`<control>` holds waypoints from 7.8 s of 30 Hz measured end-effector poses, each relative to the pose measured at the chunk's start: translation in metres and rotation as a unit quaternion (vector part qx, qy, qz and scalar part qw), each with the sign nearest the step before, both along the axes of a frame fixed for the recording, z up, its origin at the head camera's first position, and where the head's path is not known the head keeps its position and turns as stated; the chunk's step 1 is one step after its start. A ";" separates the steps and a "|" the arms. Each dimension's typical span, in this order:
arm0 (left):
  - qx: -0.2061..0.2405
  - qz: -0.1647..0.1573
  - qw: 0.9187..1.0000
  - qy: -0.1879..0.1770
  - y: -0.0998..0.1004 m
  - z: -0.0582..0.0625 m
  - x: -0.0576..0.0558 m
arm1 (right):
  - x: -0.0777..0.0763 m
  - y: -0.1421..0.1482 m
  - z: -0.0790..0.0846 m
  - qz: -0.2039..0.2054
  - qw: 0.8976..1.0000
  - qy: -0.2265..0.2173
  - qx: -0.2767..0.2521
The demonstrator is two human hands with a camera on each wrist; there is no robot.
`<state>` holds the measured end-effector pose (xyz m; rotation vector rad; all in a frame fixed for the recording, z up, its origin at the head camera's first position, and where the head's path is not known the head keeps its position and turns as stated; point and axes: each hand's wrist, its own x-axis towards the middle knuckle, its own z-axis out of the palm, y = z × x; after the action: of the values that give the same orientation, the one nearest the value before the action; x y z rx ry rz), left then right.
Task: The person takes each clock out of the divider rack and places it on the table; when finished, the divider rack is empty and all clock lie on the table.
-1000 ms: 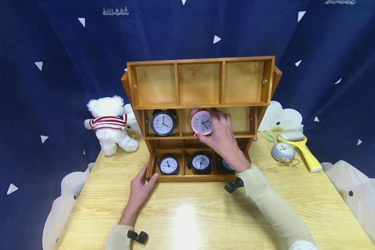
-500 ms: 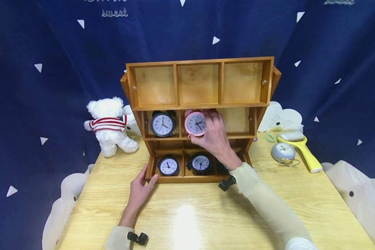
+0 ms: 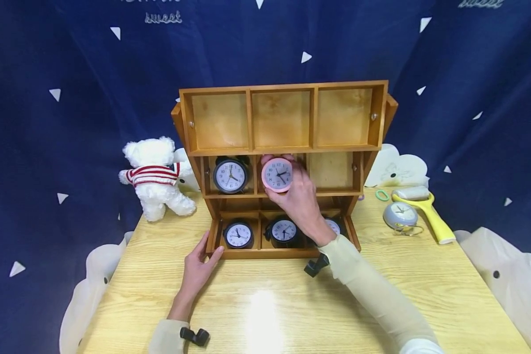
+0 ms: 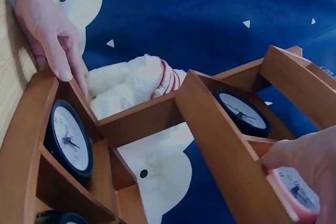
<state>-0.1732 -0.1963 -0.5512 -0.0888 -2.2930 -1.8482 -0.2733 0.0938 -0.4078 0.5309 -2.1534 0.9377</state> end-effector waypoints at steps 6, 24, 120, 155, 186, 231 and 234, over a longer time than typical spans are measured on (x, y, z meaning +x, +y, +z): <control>-0.006 0.004 1.000 0.001 0.001 0.002 0.001 | 0.000 -0.002 -0.005 -0.001 0.999 -0.028 -0.027; -0.034 0.007 0.999 0.002 0.002 0.003 0.002 | 0.005 -0.004 -0.002 -0.024 0.999 -0.039 -0.028; -0.035 0.010 0.999 -0.012 0.002 0.008 0.003 | 0.033 0.248 -0.106 -0.170 0.937 -0.304 0.018; -0.037 0.006 0.999 0.000 0.002 0.009 0.004 | 0.019 0.245 -0.118 -0.154 0.926 -0.345 0.024; -0.016 0.005 1.000 -0.004 0.001 0.001 0.000 | 0.076 0.199 -0.086 -0.087 0.963 -0.256 -0.011; -0.028 0.018 0.999 -0.005 -0.007 -0.031 -0.014 | 0.049 0.144 -0.101 -0.024 0.949 -0.278 0.148; -0.027 0.017 0.999 -0.010 -0.005 -0.025 -0.012 | 0.048 0.142 -0.100 -0.031 0.943 -0.290 0.159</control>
<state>-0.1855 -0.2017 -0.5764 -0.0383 -2.3427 -1.7786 -0.2254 0.2362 -0.5075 0.3608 -2.8679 0.7764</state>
